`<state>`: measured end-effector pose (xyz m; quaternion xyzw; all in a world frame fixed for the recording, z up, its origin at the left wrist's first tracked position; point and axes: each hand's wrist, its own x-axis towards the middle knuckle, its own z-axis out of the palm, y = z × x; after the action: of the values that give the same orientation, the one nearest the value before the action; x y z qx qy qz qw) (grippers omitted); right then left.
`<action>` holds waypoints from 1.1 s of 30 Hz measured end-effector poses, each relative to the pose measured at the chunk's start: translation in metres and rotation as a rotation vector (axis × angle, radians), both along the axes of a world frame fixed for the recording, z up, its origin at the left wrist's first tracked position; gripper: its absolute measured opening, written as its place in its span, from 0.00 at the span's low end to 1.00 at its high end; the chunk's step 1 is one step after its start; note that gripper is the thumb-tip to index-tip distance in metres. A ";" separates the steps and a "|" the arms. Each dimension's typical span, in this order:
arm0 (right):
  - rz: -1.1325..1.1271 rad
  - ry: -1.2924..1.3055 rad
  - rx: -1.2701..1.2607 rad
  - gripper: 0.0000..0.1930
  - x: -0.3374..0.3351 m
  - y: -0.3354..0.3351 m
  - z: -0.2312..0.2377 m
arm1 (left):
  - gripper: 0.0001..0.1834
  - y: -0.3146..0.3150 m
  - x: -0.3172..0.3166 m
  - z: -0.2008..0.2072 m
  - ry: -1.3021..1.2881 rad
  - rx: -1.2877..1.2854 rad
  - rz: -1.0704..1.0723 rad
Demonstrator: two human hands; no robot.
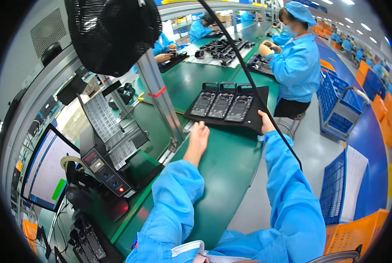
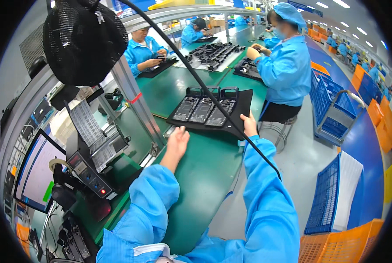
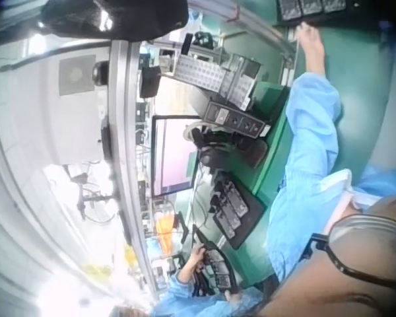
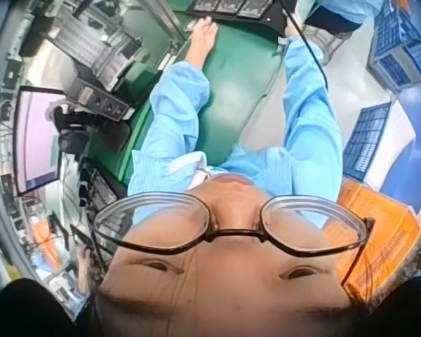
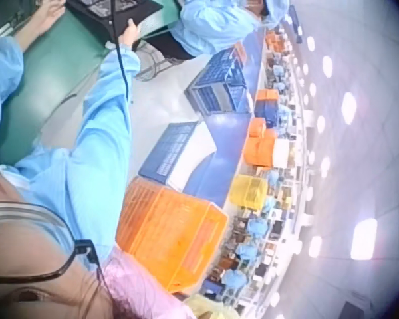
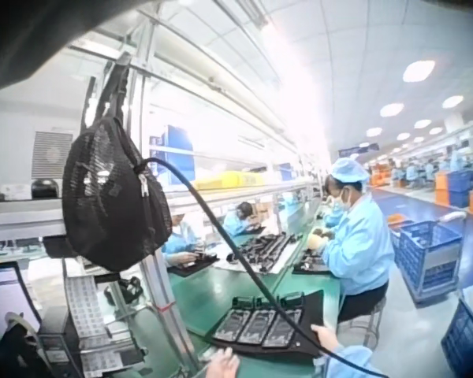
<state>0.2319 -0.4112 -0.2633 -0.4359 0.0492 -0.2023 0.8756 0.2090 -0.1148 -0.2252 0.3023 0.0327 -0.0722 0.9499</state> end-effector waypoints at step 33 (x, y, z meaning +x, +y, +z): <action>1.144 -0.153 -0.601 0.13 -0.223 0.304 0.093 | 0.15 0.123 -0.434 0.051 -0.478 1.706 0.509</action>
<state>0.0090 -0.1068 -0.1706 -0.6035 -0.3120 0.2603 0.6861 -0.2252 0.0083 -0.1740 0.8907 -0.0567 0.2520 0.3741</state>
